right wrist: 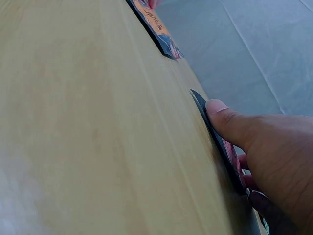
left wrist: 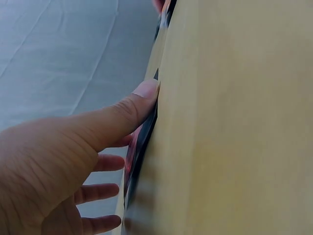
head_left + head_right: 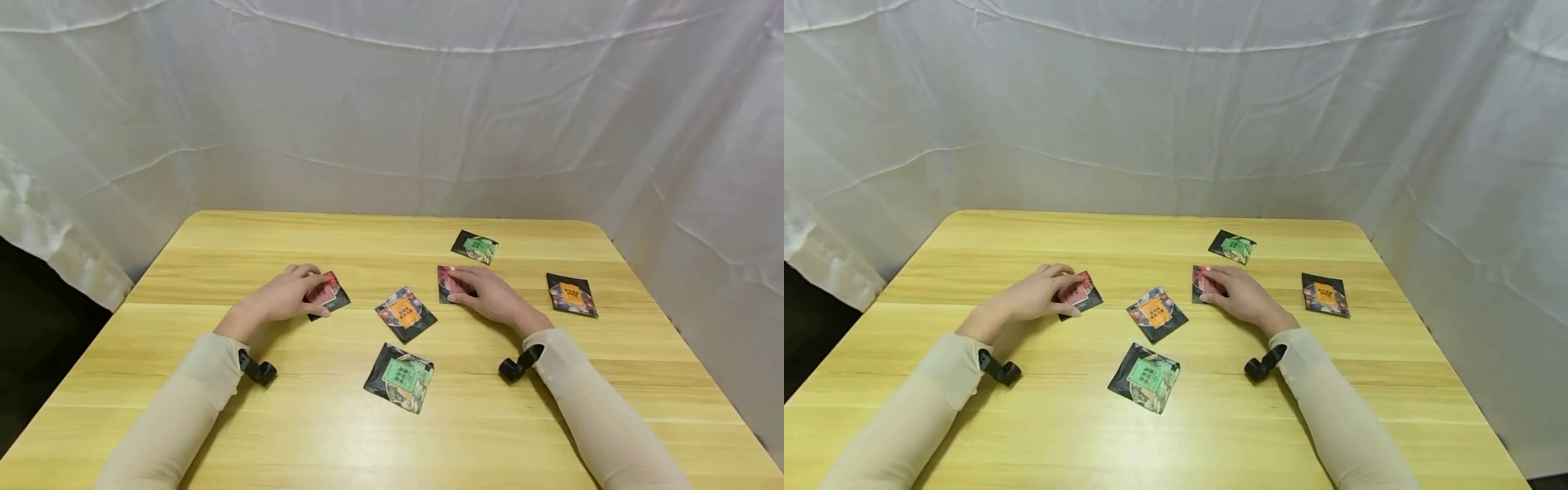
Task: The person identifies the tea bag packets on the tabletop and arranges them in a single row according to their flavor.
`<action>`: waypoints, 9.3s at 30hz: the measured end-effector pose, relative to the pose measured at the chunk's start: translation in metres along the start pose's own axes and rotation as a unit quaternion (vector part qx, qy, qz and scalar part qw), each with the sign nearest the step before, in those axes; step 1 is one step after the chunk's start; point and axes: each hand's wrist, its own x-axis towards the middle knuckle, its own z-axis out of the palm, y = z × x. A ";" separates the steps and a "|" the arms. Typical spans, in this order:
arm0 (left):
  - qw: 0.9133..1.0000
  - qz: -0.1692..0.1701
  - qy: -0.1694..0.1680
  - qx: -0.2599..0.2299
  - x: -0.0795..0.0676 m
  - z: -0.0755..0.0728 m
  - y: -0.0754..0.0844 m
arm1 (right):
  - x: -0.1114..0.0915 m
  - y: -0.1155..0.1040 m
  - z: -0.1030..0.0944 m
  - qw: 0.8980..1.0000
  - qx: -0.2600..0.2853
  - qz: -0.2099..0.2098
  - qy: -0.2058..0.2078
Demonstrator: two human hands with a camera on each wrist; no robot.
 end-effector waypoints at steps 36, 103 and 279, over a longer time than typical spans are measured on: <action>0.990 -0.004 -0.040 -0.136 0.027 -0.020 -0.080 | 0.001 -0.005 0.002 1.000 0.001 0.004 -0.007; 0.978 -0.129 0.039 -0.159 0.018 0.006 -0.091 | 0.066 -0.030 0.007 0.992 -0.093 -0.052 -0.070; 0.978 -0.122 0.008 -0.166 0.011 -0.008 -0.073 | 0.021 -0.075 0.010 0.982 0.080 -0.122 -0.124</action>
